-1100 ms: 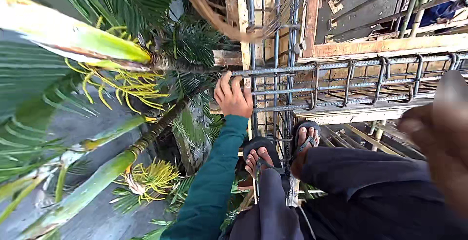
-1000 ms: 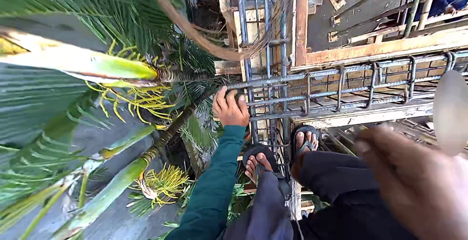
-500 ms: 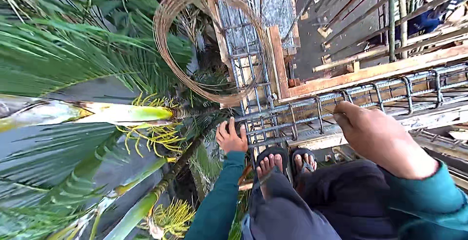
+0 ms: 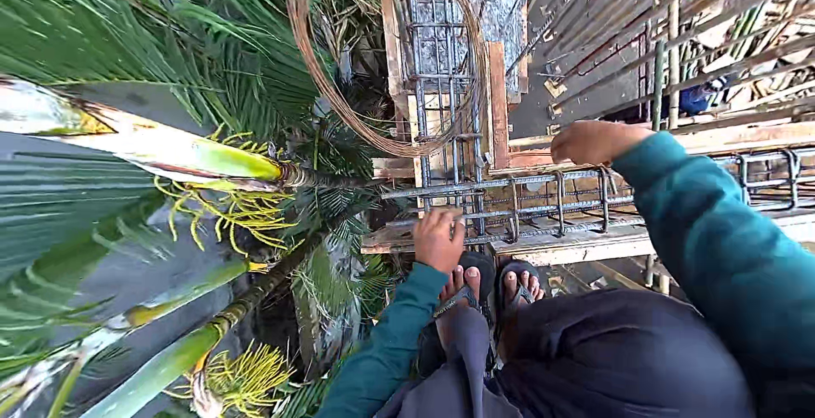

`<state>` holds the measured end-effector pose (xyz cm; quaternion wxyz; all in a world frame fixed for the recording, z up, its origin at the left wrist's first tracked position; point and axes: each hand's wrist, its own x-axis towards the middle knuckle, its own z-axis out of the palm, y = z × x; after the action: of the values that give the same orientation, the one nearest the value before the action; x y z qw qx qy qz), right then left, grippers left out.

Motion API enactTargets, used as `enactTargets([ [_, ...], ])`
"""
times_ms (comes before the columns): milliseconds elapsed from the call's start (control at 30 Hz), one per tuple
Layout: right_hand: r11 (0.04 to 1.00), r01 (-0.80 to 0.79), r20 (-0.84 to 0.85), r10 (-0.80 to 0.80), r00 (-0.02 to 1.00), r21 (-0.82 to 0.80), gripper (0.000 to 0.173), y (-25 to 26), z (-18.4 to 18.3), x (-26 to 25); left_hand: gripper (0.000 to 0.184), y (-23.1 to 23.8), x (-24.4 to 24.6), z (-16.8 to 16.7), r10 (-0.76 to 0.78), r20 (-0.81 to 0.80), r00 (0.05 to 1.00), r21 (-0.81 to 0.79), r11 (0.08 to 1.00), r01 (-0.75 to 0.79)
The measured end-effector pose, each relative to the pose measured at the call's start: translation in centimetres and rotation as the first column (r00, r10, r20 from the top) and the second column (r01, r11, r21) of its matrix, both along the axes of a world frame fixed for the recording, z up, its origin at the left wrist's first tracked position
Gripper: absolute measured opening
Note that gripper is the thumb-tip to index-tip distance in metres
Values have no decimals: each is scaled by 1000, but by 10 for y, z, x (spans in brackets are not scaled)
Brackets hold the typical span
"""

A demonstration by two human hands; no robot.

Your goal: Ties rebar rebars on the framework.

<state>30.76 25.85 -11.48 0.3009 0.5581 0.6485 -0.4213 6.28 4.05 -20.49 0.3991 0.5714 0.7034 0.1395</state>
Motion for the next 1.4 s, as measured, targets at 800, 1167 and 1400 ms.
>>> enactTargets([
  [800,886,201,92,-179,980,-419,22,24,-87,-33,38,26,27,-13,-211,-328,921,-72,977,198],
  [1167,986,-83,-40,78,996,-145,29,42,-65,8,27,26,12,-2,-60,-175,983,275,955,107],
  [1400,999,31,-248,-34,968,-17,23,7,53,16,47,85,14,57,-240,295,925,-25,966,259],
])
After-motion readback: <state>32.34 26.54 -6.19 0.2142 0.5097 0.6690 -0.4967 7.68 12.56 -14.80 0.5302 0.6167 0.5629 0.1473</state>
